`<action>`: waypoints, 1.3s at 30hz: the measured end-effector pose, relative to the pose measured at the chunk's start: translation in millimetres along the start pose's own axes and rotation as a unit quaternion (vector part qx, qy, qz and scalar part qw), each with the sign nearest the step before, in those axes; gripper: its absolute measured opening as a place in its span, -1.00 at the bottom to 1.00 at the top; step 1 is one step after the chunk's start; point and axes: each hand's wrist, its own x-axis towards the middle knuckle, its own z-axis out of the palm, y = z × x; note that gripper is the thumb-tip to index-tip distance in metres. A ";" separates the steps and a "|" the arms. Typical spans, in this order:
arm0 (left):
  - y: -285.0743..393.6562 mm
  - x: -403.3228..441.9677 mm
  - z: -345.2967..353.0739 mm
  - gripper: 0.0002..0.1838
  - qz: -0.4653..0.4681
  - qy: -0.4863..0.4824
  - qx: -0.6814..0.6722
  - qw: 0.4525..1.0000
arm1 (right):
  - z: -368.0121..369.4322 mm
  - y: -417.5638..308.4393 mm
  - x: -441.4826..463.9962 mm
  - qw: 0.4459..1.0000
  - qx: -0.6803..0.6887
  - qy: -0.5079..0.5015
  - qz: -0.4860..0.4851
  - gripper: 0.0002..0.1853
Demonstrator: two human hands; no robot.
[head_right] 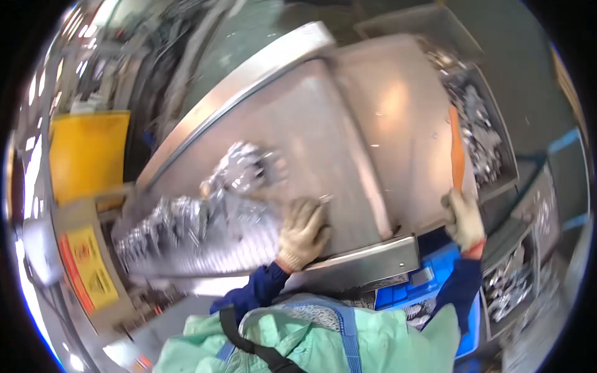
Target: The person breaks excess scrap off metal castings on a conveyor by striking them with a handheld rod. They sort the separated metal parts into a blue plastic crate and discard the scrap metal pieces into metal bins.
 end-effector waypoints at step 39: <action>-242.5 -157.8 -156.0 -0.20 -0.205 0.164 0.215 0.941 | 414.3 151.2 -261.6 0.942 -0.229 -0.181 -0.163 -0.53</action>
